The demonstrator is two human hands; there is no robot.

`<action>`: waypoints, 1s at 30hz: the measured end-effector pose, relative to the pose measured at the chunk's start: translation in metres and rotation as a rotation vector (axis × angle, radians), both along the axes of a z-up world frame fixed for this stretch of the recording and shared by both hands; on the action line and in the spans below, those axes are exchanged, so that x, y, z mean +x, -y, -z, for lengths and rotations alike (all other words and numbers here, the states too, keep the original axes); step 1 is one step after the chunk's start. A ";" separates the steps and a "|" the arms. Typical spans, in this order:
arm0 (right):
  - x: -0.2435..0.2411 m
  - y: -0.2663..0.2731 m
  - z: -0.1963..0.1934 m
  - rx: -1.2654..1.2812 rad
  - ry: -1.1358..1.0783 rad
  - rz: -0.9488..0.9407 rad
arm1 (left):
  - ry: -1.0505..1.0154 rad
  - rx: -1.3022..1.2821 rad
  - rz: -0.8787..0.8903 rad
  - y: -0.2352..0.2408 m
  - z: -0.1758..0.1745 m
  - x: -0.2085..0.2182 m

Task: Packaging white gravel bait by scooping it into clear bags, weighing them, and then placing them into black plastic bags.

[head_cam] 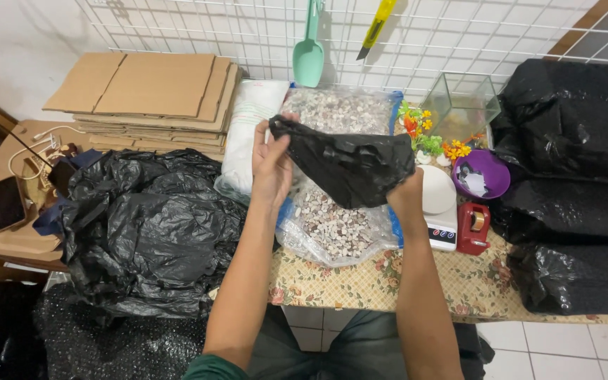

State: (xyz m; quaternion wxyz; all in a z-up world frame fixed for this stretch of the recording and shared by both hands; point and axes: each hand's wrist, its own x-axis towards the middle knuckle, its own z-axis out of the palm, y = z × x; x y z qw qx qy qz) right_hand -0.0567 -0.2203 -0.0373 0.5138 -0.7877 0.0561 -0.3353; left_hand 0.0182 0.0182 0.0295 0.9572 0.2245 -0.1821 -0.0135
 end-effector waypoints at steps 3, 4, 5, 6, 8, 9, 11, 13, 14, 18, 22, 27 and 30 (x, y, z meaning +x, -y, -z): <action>0.002 0.002 0.000 0.006 0.037 -0.004 | 0.051 0.049 0.001 -0.003 0.025 0.014; 0.001 0.001 0.000 0.007 0.037 -0.006 | 0.051 0.049 -0.001 0.003 0.027 0.011; 0.000 0.001 0.000 0.083 0.036 -0.015 | 0.064 0.146 -0.061 0.008 0.029 0.009; -0.001 0.000 0.001 0.160 0.035 -0.023 | 0.077 0.243 -0.120 0.014 0.032 0.006; 0.005 0.000 -0.001 0.283 0.048 0.021 | 0.022 0.427 -0.116 0.013 -0.012 -0.032; 0.009 0.000 -0.003 0.405 0.063 0.065 | -0.033 0.611 -0.111 0.013 -0.034 -0.050; 0.004 -0.011 -0.020 0.511 0.087 0.083 | -0.007 0.723 -0.041 0.020 -0.038 -0.059; 0.007 -0.015 -0.021 0.616 0.111 0.096 | 0.019 0.834 0.025 0.027 -0.024 -0.055; 0.010 -0.013 -0.012 0.643 0.106 0.129 | 0.085 0.871 0.105 0.031 -0.007 -0.048; 0.018 -0.014 0.005 0.649 0.049 0.235 | 0.034 1.039 0.200 0.041 0.007 -0.048; -0.002 -0.044 -0.043 0.619 0.006 0.123 | -0.004 1.078 0.076 0.045 0.013 -0.046; -0.018 -0.049 -0.068 0.430 0.122 -0.091 | -0.004 1.099 -0.021 0.034 0.000 -0.052; -0.024 -0.052 -0.073 0.564 0.158 -0.047 | 0.063 1.153 -0.002 0.030 -0.005 -0.049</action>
